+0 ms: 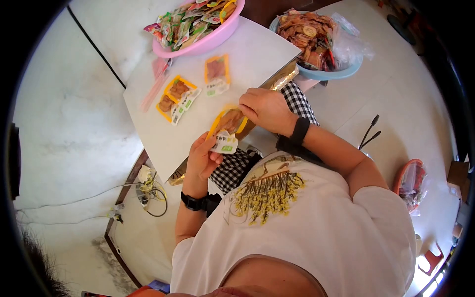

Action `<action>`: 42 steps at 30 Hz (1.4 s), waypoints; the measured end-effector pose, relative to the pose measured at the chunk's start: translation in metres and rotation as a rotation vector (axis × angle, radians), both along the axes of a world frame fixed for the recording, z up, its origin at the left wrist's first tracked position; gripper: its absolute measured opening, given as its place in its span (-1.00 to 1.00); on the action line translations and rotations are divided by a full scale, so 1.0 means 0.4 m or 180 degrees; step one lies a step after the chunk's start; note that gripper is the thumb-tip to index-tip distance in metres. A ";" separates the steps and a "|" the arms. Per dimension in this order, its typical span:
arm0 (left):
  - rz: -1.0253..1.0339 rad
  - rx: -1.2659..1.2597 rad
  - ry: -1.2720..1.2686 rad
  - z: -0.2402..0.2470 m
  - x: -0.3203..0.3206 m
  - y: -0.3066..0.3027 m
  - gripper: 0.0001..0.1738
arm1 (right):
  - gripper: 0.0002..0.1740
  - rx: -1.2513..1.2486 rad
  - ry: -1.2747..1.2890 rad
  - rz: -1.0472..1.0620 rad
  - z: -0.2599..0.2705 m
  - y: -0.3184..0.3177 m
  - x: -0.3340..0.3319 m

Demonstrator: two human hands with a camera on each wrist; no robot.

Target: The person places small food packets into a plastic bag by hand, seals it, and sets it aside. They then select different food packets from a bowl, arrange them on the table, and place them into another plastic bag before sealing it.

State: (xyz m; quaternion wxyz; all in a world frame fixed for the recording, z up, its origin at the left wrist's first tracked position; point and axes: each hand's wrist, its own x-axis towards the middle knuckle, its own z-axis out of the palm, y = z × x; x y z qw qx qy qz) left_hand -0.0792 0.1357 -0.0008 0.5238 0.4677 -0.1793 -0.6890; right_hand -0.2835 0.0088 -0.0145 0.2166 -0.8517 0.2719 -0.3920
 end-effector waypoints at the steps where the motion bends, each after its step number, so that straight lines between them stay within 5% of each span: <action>1: -0.0021 -0.0042 0.0003 -0.004 -0.005 -0.013 -0.70 | -0.91 0.0023 0.0004 0.0018 0.003 0.000 -0.003; 17: 0.0415 -0.0621 -0.0084 -0.087 -0.137 -0.271 -0.81 | -0.92 0.0143 -0.0339 -0.0020 -0.054 -0.036 -0.044; 26: 0.0283 -0.0325 -0.0072 -0.091 -0.178 -0.256 -0.50 | -0.93 0.0162 -0.0347 -0.0100 -0.086 -0.052 -0.055; 32: 0.0273 -0.1027 0.0042 -0.134 -0.184 -0.356 -0.46 | -0.94 0.0162 -0.0112 -0.0082 -0.080 -0.049 -0.055; 35: 0.0330 -0.0591 -0.0360 -0.092 -0.182 -0.391 -0.33 | -0.94 0.0123 -0.0102 -0.0059 -0.074 -0.046 -0.054; 38: -0.0505 -0.1118 -0.1610 -0.122 -0.133 -0.334 -0.25 | -0.94 0.0139 -0.0056 -0.0017 -0.086 -0.044 -0.045; 39: -0.0208 -0.1421 -0.1315 -0.127 -0.141 -0.296 -0.42 | -0.94 0.0127 -0.0018 -0.0026 -0.083 -0.044 -0.045; 42: -0.1522 -0.1977 -0.3539 -0.042 -0.063 -0.193 -0.67 | -0.93 0.0106 -0.0034 0.0030 -0.064 -0.043 -0.042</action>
